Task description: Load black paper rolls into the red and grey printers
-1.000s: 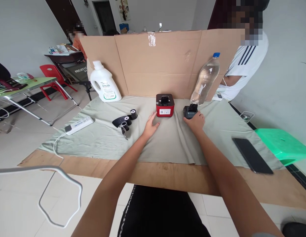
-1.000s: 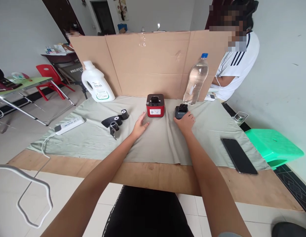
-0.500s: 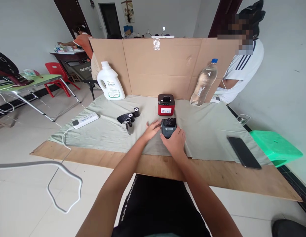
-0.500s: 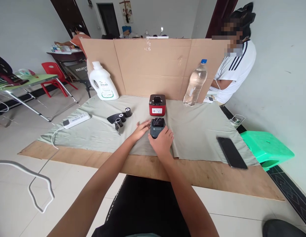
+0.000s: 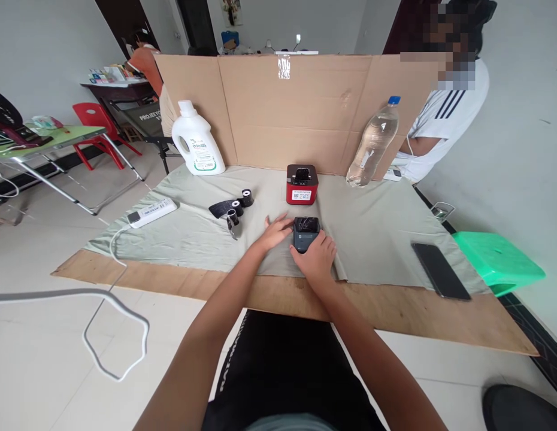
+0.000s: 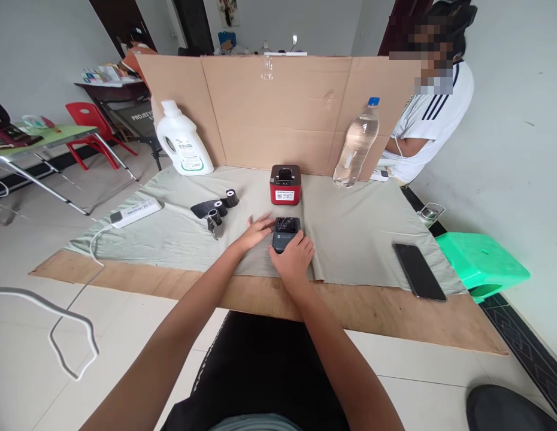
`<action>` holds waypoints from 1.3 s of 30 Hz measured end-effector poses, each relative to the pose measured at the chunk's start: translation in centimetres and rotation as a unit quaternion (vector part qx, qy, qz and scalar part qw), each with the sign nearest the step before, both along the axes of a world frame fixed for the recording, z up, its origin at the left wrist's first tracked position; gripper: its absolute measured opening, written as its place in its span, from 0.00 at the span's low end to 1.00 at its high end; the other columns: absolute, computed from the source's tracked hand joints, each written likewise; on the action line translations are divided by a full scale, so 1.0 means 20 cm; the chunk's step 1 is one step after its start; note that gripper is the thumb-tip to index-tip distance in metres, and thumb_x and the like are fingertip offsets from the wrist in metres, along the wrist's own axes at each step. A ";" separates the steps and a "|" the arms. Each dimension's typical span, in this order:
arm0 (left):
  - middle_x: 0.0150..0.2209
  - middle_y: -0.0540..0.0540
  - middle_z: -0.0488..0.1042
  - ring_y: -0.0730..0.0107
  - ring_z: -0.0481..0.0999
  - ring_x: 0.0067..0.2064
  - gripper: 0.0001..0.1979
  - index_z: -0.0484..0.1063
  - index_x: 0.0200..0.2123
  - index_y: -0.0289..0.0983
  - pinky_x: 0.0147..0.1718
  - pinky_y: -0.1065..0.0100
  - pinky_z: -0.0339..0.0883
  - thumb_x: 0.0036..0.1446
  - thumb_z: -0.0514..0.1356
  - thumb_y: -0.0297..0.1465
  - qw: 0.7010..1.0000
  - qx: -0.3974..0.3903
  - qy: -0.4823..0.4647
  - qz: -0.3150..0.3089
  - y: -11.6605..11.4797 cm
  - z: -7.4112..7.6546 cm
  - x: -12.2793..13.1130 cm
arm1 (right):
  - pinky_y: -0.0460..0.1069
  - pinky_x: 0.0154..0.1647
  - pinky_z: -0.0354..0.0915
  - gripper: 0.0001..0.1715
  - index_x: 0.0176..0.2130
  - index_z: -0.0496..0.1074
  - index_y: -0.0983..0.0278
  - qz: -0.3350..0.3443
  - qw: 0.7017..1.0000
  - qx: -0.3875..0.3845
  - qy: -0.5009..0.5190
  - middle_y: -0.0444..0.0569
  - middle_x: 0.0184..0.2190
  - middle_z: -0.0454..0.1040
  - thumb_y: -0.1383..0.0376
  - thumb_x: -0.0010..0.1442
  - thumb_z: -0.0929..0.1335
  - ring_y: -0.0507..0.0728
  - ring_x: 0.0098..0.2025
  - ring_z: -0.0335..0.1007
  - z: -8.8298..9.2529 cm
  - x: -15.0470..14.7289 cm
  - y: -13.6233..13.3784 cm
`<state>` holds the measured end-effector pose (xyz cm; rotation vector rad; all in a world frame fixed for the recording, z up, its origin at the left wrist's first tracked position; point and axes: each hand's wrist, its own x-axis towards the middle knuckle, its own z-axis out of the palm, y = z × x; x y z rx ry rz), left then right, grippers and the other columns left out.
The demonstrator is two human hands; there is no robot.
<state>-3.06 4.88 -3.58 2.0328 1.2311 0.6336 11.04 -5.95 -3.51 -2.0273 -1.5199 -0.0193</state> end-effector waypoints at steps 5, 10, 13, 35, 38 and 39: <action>0.66 0.48 0.71 0.54 0.52 0.77 0.23 0.74 0.60 0.50 0.70 0.37 0.12 0.62 0.56 0.35 0.999 -0.027 -0.029 0.007 0.03 -0.03 0.00 | 0.68 0.55 0.61 0.53 0.62 0.60 0.80 0.010 1.000 -0.003 -0.014 0.75 0.51 0.69 0.45 0.54 0.73 0.78 0.53 0.64 -0.01 0.01 0.00; 0.62 0.49 0.76 0.54 0.65 0.71 0.23 0.76 0.57 0.50 0.72 0.41 0.13 0.59 0.58 0.33 0.995 -0.062 -0.068 0.033 0.05 -0.03 0.00 | 0.70 0.56 0.59 0.55 0.63 0.58 0.79 0.026 1.000 -0.004 0.004 0.76 0.52 0.68 0.45 0.54 0.73 0.79 0.54 0.64 0.00 0.01 0.00; 0.61 0.49 0.77 0.53 0.70 0.68 0.24 0.77 0.57 0.49 0.72 0.40 0.12 0.57 0.58 0.31 0.993 -0.078 -0.088 0.028 0.06 -0.01 0.01 | 0.70 0.56 0.59 0.54 0.63 0.57 0.77 0.028 1.000 0.000 0.015 0.75 0.52 0.68 0.45 0.54 0.73 0.79 0.55 0.64 -0.01 0.01 0.01; 0.64 0.50 0.73 0.62 0.60 0.73 0.31 0.61 0.71 0.49 0.75 0.49 0.26 0.64 0.51 0.40 0.997 -0.040 -0.059 0.016 0.01 -0.01 0.01 | 0.69 0.66 0.55 0.38 0.61 0.69 0.69 0.050 0.977 0.076 0.193 0.66 0.62 0.64 0.45 0.65 0.62 0.73 0.64 0.57 0.02 0.07 0.03; 0.64 0.49 0.74 0.60 0.59 0.74 0.34 0.53 0.74 0.50 0.75 0.46 0.25 0.65 0.53 0.42 0.997 -0.042 -0.066 0.009 0.00 -0.01 0.01 | 0.64 0.69 0.53 0.38 0.61 0.72 0.65 0.059 0.944 0.073 0.317 0.61 0.61 0.66 0.46 0.71 0.52 0.67 0.66 0.57 0.04 0.13 0.06; 0.64 0.49 0.73 0.58 0.58 0.74 0.35 0.51 0.74 0.50 0.75 0.45 0.28 0.65 0.54 0.42 0.997 -0.034 -0.071 0.009 0.00 -0.02 0.01 | 0.63 0.69 0.53 0.40 0.62 0.72 0.64 0.057 0.933 0.068 0.348 0.60 0.62 0.67 0.46 0.71 0.50 0.66 0.67 0.56 0.06 0.15 0.08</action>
